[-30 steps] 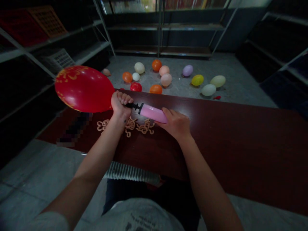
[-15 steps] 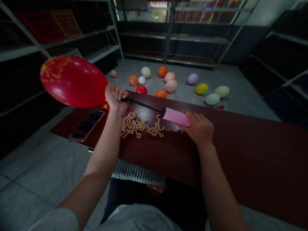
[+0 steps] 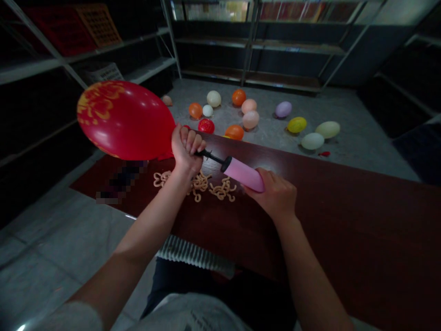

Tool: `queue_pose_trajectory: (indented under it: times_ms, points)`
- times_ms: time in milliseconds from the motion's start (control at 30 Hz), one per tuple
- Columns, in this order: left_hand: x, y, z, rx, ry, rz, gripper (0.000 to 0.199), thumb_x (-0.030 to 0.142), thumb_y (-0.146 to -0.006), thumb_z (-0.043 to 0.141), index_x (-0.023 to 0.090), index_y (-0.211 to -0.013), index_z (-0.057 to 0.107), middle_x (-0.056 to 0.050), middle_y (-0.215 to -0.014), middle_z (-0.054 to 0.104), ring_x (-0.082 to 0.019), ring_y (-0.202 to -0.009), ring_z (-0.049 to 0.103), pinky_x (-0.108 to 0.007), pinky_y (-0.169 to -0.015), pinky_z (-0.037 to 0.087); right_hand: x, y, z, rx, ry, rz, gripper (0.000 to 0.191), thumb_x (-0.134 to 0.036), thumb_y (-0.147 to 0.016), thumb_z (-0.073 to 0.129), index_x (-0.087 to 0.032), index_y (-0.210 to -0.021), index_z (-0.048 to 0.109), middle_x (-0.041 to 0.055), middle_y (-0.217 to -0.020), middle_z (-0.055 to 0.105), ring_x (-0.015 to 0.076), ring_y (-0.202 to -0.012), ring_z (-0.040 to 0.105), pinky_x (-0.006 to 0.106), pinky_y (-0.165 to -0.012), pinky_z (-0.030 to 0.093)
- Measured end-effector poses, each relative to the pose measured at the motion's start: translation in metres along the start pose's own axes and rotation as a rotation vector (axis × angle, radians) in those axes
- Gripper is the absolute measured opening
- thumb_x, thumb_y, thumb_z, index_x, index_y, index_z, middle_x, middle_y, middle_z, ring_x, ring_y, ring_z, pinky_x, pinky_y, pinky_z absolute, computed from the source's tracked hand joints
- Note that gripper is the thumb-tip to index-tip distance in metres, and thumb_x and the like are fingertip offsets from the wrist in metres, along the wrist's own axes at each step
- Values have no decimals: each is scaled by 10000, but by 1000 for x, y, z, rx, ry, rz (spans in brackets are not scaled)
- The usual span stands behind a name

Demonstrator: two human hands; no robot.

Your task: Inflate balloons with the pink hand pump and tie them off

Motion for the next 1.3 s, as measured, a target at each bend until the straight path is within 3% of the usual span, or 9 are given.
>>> queue_pose_trajectory:
  times_ms: [133, 400, 667, 1000, 1300]
  points:
    - [-20, 12, 13, -63, 42, -79, 554, 343, -1028, 325, 187, -517, 176, 58, -401, 135, -69, -307, 148, -235, -355, 184, -13, -1, 5, -22, -34, 30, 497, -601, -799, 603, -165, -1026, 673, 75, -855, 740, 211, -697, 672, 294, -603, 410]
    - [-24, 4, -3, 22, -21, -97, 526, 305, -1018, 360, 185, -536, 186, 70, -404, 156, -58, -313, 169, -213, -371, 222, -14, -7, 4, -85, -45, 22, 539, -636, -838, 550, -181, -1101, 670, 82, -891, 736, 208, -728, 655, 298, -616, 378]
    - [-3, -8, -11, 61, 1, -25, 489, 246, -1001, 323, 189, -544, 160, 68, -399, 147, -56, -330, 160, -213, -385, 219, -1, -7, 2, -72, 29, -12, 510, -601, -895, 496, -199, -1176, 636, 82, -962, 719, 222, -825, 621, 315, -679, 366]
    - [35, -25, -29, 98, 16, 92, 480, 236, -988, 318, 185, -542, 150, 68, -416, 155, -58, -330, 172, -205, -390, 231, 43, 3, 0, -40, 143, -6, 474, -552, -888, 532, -193, -1185, 621, 89, -1009, 705, 229, -885, 580, 314, -733, 373]
    - [45, -15, -20, 77, 26, 146, 484, 259, -993, 339, 182, -549, 162, 66, -413, 160, -57, -332, 158, -213, -378, 220, 41, 7, -3, -1, 88, 34, 528, -625, -830, 569, -184, -1107, 657, 84, -975, 711, 225, -840, 635, 307, -696, 419]
Point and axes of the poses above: each hand's wrist, its own y-axis away from the middle knuckle, its own z-axis out of the palm, x = y × z, the point moved 8 cm from there along -y, towards the middle knuckle
